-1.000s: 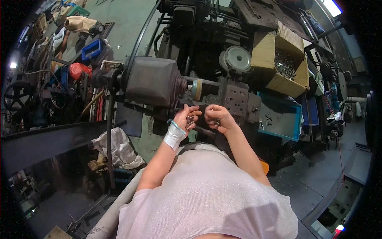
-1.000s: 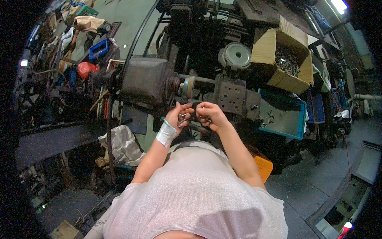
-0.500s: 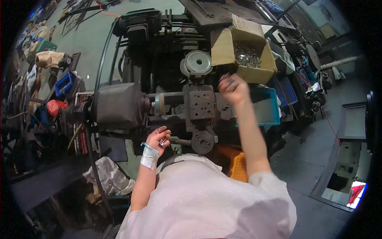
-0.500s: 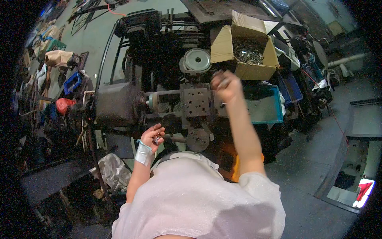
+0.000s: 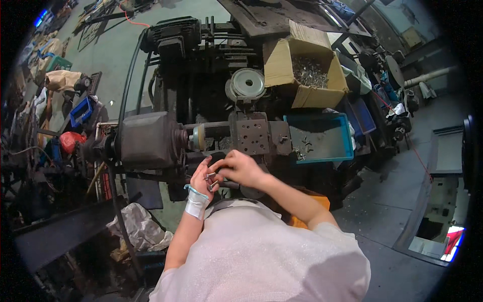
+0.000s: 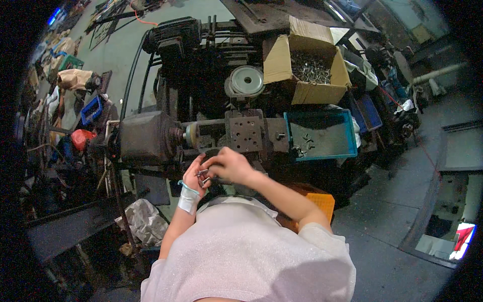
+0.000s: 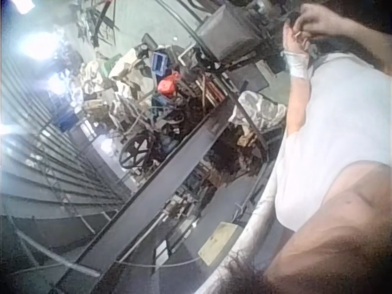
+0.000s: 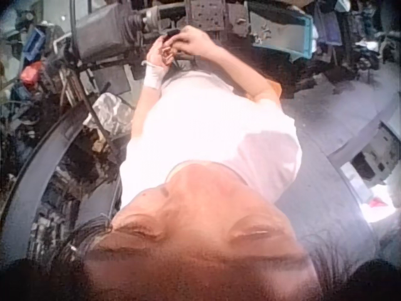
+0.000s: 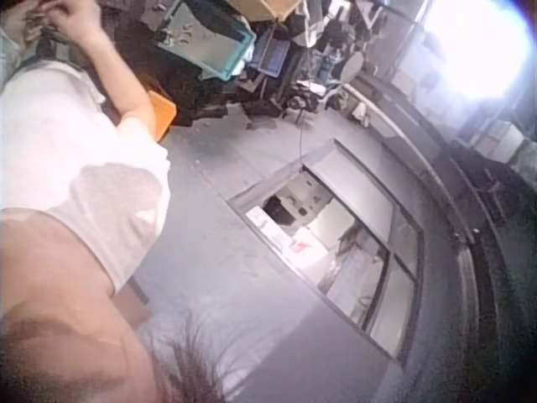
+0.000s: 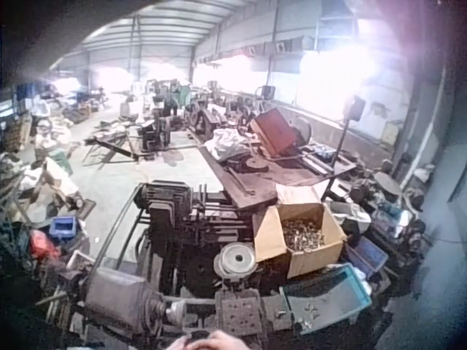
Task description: The person picks small metal parts from a blue tray and grinds them against a rotating grinding wheel. They hold each part with both hands, rotate it to grind different sides, and then place the finished part back into the tray. The process is repeated for multiple parts throughout the video.
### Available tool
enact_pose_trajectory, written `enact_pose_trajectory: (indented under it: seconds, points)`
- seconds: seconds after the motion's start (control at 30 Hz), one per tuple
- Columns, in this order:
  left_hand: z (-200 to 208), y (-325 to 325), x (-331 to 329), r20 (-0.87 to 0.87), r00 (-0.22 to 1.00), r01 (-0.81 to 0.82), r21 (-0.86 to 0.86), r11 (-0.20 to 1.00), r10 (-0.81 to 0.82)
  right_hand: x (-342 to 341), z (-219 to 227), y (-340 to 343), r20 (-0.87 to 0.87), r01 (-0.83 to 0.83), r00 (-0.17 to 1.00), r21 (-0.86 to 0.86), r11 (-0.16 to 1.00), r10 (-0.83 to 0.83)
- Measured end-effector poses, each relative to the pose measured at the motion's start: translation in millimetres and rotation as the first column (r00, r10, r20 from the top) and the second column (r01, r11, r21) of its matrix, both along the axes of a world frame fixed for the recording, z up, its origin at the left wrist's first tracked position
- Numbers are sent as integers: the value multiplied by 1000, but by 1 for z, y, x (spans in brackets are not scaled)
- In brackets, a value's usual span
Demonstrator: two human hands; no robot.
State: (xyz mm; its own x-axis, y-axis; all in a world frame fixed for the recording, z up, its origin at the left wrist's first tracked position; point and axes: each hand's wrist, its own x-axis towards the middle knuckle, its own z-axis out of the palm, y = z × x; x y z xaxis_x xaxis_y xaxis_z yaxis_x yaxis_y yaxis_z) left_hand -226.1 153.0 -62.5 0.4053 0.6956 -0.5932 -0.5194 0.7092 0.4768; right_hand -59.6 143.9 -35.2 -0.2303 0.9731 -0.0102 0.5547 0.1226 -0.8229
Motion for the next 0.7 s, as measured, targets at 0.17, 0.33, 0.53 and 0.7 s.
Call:
enact_pose_trajectory:
  seconds: [0.17,0.33,0.53,0.7]
  points:
    - [-5,-4,2,-46,999,32,66,997,-29,-18,-7,-13,182,71,975,276,959,-124]
    - [2,-9,4,-65,998,30,100,995,-23,-21,-10,-14,166,85,978,253,964,-130]
    - [0,-5,2,-128,987,106,61,993,-97,-21,-32,-13,-145,254,957,-8,967,-252]
    - [-11,-5,-12,-444,886,231,171,958,-134,-15,-25,2,-320,204,910,-206,957,-263]
